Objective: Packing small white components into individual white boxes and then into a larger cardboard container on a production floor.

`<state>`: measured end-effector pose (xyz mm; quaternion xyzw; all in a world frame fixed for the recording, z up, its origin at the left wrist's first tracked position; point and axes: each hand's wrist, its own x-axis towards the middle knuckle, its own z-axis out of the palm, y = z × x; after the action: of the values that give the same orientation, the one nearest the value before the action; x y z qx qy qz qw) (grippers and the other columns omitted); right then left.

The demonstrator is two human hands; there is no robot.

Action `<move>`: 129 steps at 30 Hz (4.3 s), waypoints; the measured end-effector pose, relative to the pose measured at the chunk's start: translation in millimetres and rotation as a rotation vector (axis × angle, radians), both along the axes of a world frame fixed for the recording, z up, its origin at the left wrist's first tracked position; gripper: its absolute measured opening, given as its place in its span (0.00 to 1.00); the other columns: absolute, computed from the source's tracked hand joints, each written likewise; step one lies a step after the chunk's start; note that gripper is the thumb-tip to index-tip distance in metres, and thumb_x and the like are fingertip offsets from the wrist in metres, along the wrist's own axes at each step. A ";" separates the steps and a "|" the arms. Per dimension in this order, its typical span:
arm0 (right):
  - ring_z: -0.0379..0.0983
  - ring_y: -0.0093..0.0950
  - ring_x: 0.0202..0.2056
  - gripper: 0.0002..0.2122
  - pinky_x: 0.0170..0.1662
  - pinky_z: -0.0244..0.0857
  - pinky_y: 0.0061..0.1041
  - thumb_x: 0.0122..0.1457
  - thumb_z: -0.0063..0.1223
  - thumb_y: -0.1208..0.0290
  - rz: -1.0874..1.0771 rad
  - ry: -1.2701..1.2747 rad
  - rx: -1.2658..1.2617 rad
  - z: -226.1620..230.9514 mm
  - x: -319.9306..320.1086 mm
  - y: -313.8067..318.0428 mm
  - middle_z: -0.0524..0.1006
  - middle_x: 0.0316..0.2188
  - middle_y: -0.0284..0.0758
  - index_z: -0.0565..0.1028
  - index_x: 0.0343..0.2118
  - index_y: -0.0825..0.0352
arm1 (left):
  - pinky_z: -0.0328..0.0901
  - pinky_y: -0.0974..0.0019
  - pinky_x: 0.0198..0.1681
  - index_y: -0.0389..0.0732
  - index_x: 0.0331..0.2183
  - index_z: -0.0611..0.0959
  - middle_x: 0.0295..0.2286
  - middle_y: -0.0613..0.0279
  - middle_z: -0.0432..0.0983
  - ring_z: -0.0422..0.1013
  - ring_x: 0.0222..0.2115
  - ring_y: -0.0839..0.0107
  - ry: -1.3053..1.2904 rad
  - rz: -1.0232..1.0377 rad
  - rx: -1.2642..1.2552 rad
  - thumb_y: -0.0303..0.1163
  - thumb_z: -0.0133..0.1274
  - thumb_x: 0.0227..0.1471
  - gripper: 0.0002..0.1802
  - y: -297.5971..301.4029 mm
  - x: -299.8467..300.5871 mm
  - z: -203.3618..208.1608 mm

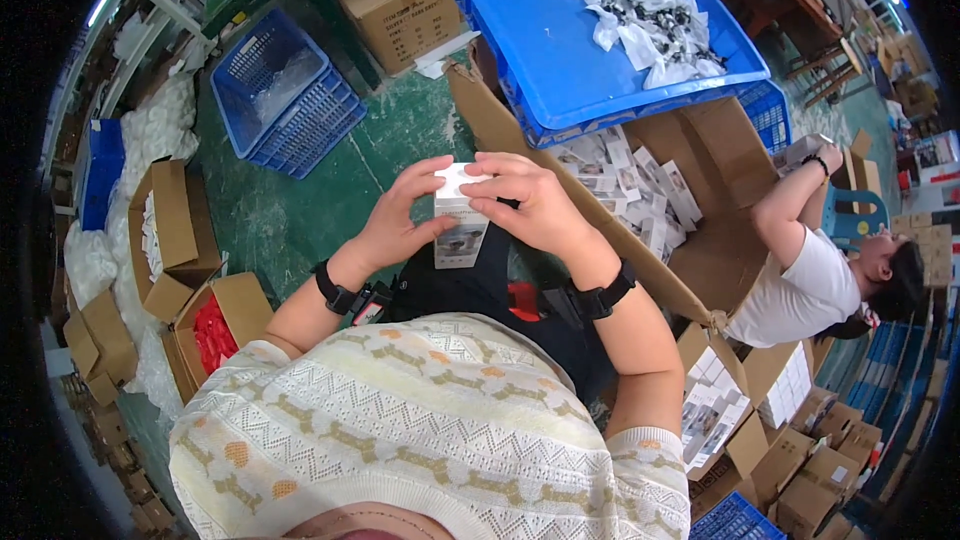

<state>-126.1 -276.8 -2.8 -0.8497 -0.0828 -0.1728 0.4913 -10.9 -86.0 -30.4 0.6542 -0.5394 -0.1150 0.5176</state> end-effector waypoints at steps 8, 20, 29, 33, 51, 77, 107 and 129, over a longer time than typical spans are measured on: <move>0.62 0.40 0.53 0.14 0.52 0.60 0.35 0.45 0.59 0.78 0.012 -0.052 -0.192 -6.9 -11.2 5.8 0.70 0.48 0.39 0.76 0.37 0.62 | 0.63 0.61 0.47 0.49 0.40 0.75 0.49 0.54 0.63 0.65 0.46 0.56 -0.056 -0.052 -0.005 0.29 0.58 0.44 0.18 2.3 -1.1 -2.4; 0.69 0.35 0.44 0.31 0.48 0.62 0.27 0.39 0.66 0.64 -0.465 0.297 0.208 16.5 -154.8 -8.6 0.71 0.44 0.42 0.67 0.48 0.69 | 0.57 0.59 0.53 0.39 0.45 0.72 0.51 0.47 0.61 0.61 0.51 0.55 -0.043 -0.424 -0.074 0.29 0.51 0.50 0.18 -56.2 -53.3 42.7; 0.70 0.34 0.44 0.23 0.46 0.68 0.36 0.53 0.54 0.64 -1.346 -0.470 1.243 -66.9 -432.4 15.2 0.72 0.42 0.39 0.64 0.49 0.69 | 0.59 0.61 0.51 0.38 0.46 0.70 0.49 0.49 0.64 0.64 0.49 0.56 -0.213 -0.488 0.011 0.30 0.49 0.52 0.19 -93.9 -77.6 37.6; 0.63 0.41 0.50 0.25 0.52 0.61 0.40 0.57 0.47 0.59 -1.789 -0.897 1.344 -141.7 -522.7 46.9 0.63 0.51 0.43 0.59 0.54 0.66 | 0.59 0.64 0.51 0.37 0.48 0.69 0.51 0.53 0.63 0.62 0.50 0.61 -0.211 -0.495 0.103 0.28 0.49 0.52 0.20 -93.3 -83.3 35.4; 0.65 0.25 0.47 0.18 0.48 0.61 0.23 0.56 0.49 0.72 -1.484 0.357 0.095 47.7 -390.8 -110.0 0.70 0.47 0.38 0.68 0.50 0.69 | 0.56 0.57 0.54 0.40 0.52 0.65 0.54 0.44 0.55 0.57 0.53 0.48 -0.378 -0.158 0.835 0.34 0.56 0.45 0.32 -12.0 -13.1 -40.1; 0.74 0.38 0.35 0.19 0.38 0.67 0.35 0.48 0.52 0.61 -0.123 1.120 -0.680 -397.6 -25.8 -305.0 0.77 0.34 0.44 0.74 0.41 0.66 | 0.45 0.58 0.59 0.30 0.58 0.48 0.55 0.36 0.48 0.46 0.57 0.45 -0.027 -0.223 1.292 0.39 0.63 0.36 0.55 -35.4 33.8 -86.4; 0.68 0.26 0.41 0.28 0.44 0.65 0.25 0.36 0.65 0.74 -0.364 0.403 0.103 54.8 -133.7 -125.1 0.71 0.39 0.34 0.66 0.43 0.68 | 0.55 0.58 0.55 0.40 0.56 0.57 0.55 0.45 0.52 0.56 0.54 0.50 -0.258 -0.226 0.092 0.33 0.62 0.40 0.44 -60.9 -41.0 51.3; 0.69 0.34 0.33 0.12 0.39 0.63 0.31 0.39 0.61 0.74 -0.101 -0.053 -0.553 53.5 -54.7 8.7 0.73 0.26 0.34 0.75 0.30 0.64 | 0.65 0.58 0.42 0.43 0.41 0.62 0.46 0.51 0.66 0.67 0.43 0.51 -0.219 -0.057 0.096 0.32 0.64 0.35 0.33 -19.6 -37.2 39.6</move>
<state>-180.8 -268.1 50.7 -0.9497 -0.0972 -0.1899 0.2291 -48.2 -105.7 9.1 0.6712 -0.6050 -0.0834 0.4201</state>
